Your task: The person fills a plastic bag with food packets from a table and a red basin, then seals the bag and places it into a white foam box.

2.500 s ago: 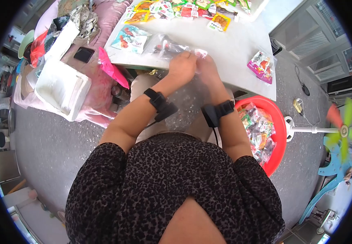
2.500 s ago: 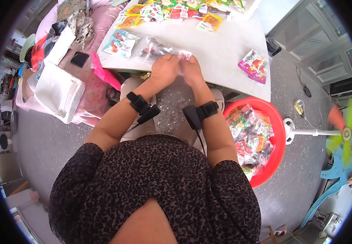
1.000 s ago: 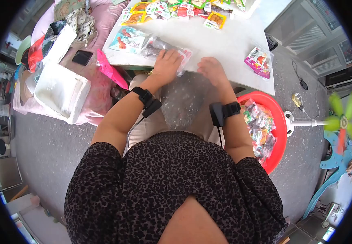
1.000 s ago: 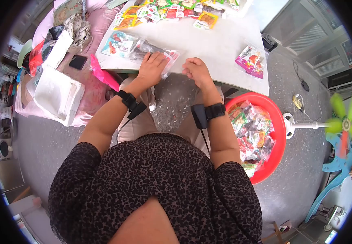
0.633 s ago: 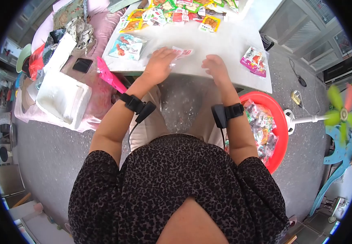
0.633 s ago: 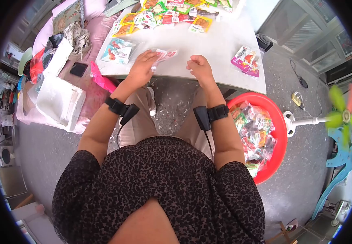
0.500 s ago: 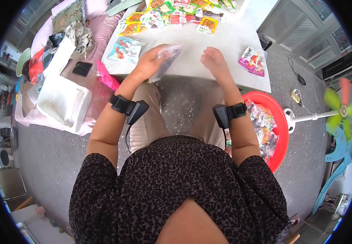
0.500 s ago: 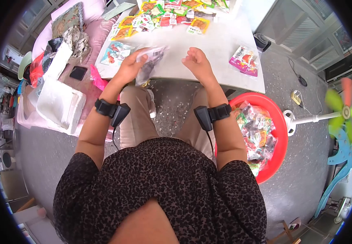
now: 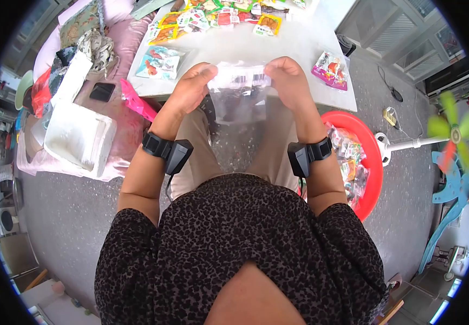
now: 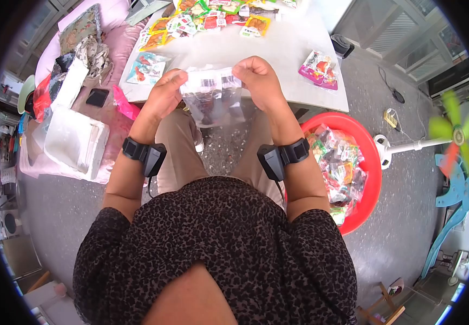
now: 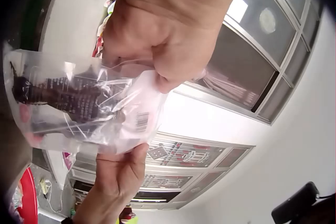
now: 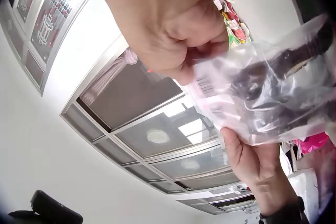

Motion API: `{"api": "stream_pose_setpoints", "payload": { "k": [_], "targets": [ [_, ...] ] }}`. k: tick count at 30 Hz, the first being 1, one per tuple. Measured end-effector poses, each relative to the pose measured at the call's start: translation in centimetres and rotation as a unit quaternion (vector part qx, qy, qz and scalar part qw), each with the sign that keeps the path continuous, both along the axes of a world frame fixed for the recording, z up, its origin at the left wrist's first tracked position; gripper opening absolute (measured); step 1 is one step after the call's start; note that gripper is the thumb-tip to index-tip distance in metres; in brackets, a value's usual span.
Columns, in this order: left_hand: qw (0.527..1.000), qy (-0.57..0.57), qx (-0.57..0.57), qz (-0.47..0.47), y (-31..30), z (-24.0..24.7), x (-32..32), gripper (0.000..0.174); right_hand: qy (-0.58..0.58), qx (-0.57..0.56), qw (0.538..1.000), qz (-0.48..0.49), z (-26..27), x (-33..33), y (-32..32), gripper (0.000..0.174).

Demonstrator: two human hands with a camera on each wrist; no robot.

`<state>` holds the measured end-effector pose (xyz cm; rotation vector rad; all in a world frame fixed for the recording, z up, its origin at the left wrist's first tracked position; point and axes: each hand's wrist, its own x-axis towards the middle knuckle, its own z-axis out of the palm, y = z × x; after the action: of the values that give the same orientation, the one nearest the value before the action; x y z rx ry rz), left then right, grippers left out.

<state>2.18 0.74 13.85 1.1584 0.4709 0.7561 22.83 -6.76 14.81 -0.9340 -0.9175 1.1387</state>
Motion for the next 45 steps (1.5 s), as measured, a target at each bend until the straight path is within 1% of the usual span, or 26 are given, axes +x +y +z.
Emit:
{"api": "stream_pose_setpoints", "payload": {
  "k": [1,2,4,5,7,8,9,10,11,13,14,17,18,21,24,27,29,30,31,33,36,39,41,42,43,45],
  "targets": [
    [1.000,0.002,0.007,0.013,-0.1,-0.2,0.1,0.023,0.004,0.010,1.000,-0.006,-0.1,0.1,-0.2,0.004],
    [0.997,0.056,0.050,0.033,-0.2,-0.2,0.1,0.023,0.008,0.020,1.000,-0.013,-0.3,0.3,-0.4,0.004],
    [0.975,0.161,0.137,0.065,-1.0,0.9,0.1,0.024,0.012,0.023,0.999,-0.032,-0.6,0.5,-0.9,0.003],
    [0.967,0.149,0.186,0.090,-1.6,1.5,0.3,0.025,0.015,0.022,0.998,-0.048,-0.9,0.7,-1.3,0.003],
    [0.945,0.118,0.277,0.125,-3.1,2.3,1.1,0.027,0.042,0.037,0.998,-0.026,-0.6,0.7,-2.8,0.004],
    [0.945,0.108,0.288,0.112,-3.3,2.2,1.2,0.027,0.055,0.046,0.997,-0.019,-0.4,0.9,-3.5,0.005],
    [0.944,0.097,0.299,0.101,-3.3,2.1,1.4,0.027,0.000,0.048,0.999,0.007,-0.2,1.4,-4.2,0.007],
    [0.924,0.116,0.347,0.112,-3.9,2.7,1.7,0.027,-0.056,0.048,0.997,0.036,-0.1,1.9,-4.8,0.009],
    [0.918,0.132,0.364,0.084,-4.4,2.8,1.9,0.027,-0.110,0.047,0.991,0.067,0.2,2.3,-5.5,0.012],
    [0.901,0.162,0.402,0.039,-5.3,3.0,2.3,0.026,-0.229,0.011,0.968,0.105,1.4,2.6,-6.8,0.018],
    [0.900,0.176,0.397,0.006,-5.9,3.1,2.6,0.025,-0.286,-0.007,0.949,0.129,1.9,2.4,-7.3,0.021],
    [0.900,0.191,0.391,-0.037,-7.2,2.5,3.7,0.024,-0.421,0.029,0.892,0.161,2.7,1.4,-8.2,0.024],
    [0.896,0.186,0.401,-0.041,-7.3,2.1,4.0,0.022,-0.461,0.034,0.873,0.154,2.5,1.3,-8.2,0.021],
    [0.903,0.188,0.378,-0.077,-8.1,2.7,4.8,0.022,-0.490,-0.004,0.862,0.131,3.0,1.6,-9.0,0.018],
    [0.906,0.183,0.365,-0.113,-8.4,3.0,5.8,0.022,-0.500,0.052,0.860,0.087,2.1,2.5,-9.7,0.015],
    [0.907,0.173,0.376,-0.080,-8.3,2.4,6.5,0.021,-0.535,0.084,0.839,0.045,1.5,4.5,-10.6,0.012],
    [0.918,0.173,0.349,-0.080,-7.3,1.6,6.5,0.021,-0.463,-0.045,0.885,-0.031,2.1,8.6,-13.8,0.011],
    [0.923,0.173,0.333,-0.079,-6.6,1.0,6.2,0.021,-0.424,-0.094,0.898,-0.070,0.9,12.0,-15.3,0.011],
    [0.921,0.208,0.318,-0.086,-5.6,-0.4,5.6,0.022,-0.384,-0.144,0.906,-0.108,-0.9,15.1,-16.9,0.011],
    [0.911,0.273,0.296,-0.092,-3.0,-4.2,3.8,0.022,-0.424,-0.207,0.860,-0.195,-2.6,18.1,-19.5,0.011],
    [0.897,0.337,0.273,-0.081,-1.1,-7.6,1.3,0.021,-0.416,-0.296,0.824,-0.246,-7.4,23.2,-22.7,0.009],
    [0.884,0.366,0.285,-0.055,-0.1,-9.9,-1.1,0.019,-0.476,-0.335,0.767,-0.269,-12.5,28.3,-25.1,0.013],
    [0.871,0.388,0.299,-0.039,0.6,-10.8,-2.5,0.018,-0.519,-0.395,0.708,-0.270,-15.1,31.3,-26.0,0.012],
    [0.861,0.407,0.304,-0.034,0.9,-11.0,-3.1,0.019,-0.538,-0.425,0.676,-0.269,-15.4,31.7,-25.9,0.012],
    [0.850,0.426,0.309,-0.029,1.0,-11.1,-3.6,0.019,-0.561,-0.453,0.631,-0.286,-15.6,32.2,-25.8,0.013],
    [0.847,0.447,0.288,-0.003,0.8,-11.0,-4.2,0.019,-0.601,-0.503,0.534,-0.318,-15.7,32.8,-25.1,0.016]
  ]
}}
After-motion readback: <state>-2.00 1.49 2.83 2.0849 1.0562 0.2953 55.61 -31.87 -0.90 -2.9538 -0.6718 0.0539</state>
